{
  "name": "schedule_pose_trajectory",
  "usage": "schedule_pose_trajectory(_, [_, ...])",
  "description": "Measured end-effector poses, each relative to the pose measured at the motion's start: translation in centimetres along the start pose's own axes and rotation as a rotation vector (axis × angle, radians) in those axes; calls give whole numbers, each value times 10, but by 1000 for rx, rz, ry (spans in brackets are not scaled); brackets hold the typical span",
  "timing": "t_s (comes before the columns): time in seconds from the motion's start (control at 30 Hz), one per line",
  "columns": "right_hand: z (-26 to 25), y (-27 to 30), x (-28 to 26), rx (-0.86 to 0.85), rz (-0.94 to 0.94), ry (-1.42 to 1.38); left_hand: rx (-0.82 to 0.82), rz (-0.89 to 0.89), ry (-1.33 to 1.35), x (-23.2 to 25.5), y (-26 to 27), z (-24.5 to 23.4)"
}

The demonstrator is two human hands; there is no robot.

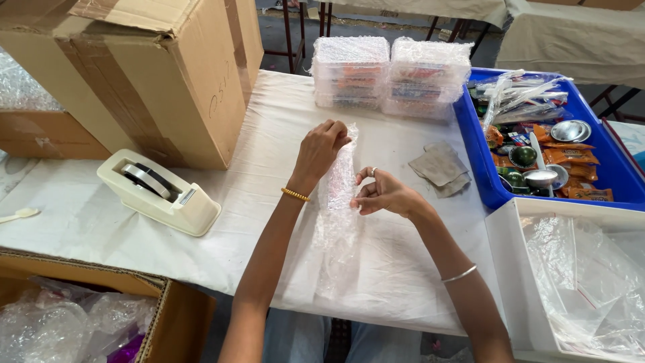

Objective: The person places small packaged items into a clear plastic container, wraps it in bubble wrap, and secures it with tape. They then wipe a small bottle and a box with a cloth and place them into a plastic bag.

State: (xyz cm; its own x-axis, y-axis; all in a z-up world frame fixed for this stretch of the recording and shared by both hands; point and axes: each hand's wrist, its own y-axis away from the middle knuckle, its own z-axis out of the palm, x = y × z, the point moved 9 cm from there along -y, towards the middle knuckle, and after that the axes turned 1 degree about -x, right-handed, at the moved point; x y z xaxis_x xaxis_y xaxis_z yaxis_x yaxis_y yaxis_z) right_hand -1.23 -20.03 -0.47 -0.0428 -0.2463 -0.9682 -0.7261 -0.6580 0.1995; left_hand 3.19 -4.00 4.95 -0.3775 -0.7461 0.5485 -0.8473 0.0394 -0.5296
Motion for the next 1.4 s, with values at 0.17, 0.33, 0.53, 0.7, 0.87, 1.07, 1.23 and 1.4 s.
schedule_pose_trajectory(0.17, [8,-8,11,-189,-27,-122,-203,-9,-73,21,18,-14])
schedule_pose_trajectory(0.33, [11,-8,24,-218,36,-36,-344,-15,-113,14,38,0])
schedule_pose_trajectory(0.53, [27,6,5,-142,51,64,-435,-55,-122,4,53,15])
schedule_pose_trajectory(0.7, [26,-11,42,-203,87,210,-499,-128,-64,-3,56,13])
schedule_pose_trajectory(0.87, [5,-24,64,-140,248,342,-470,2,109,-18,61,31])
schedule_pose_trajectory(1.07, [-18,-48,98,-15,170,-43,-337,38,373,-12,68,35])
schedule_pose_trajectory(1.23, [-31,-61,100,156,96,-171,-344,24,247,14,52,36])
schedule_pose_trajectory(1.4, [-39,-60,70,274,-109,-238,-255,58,183,35,16,38])
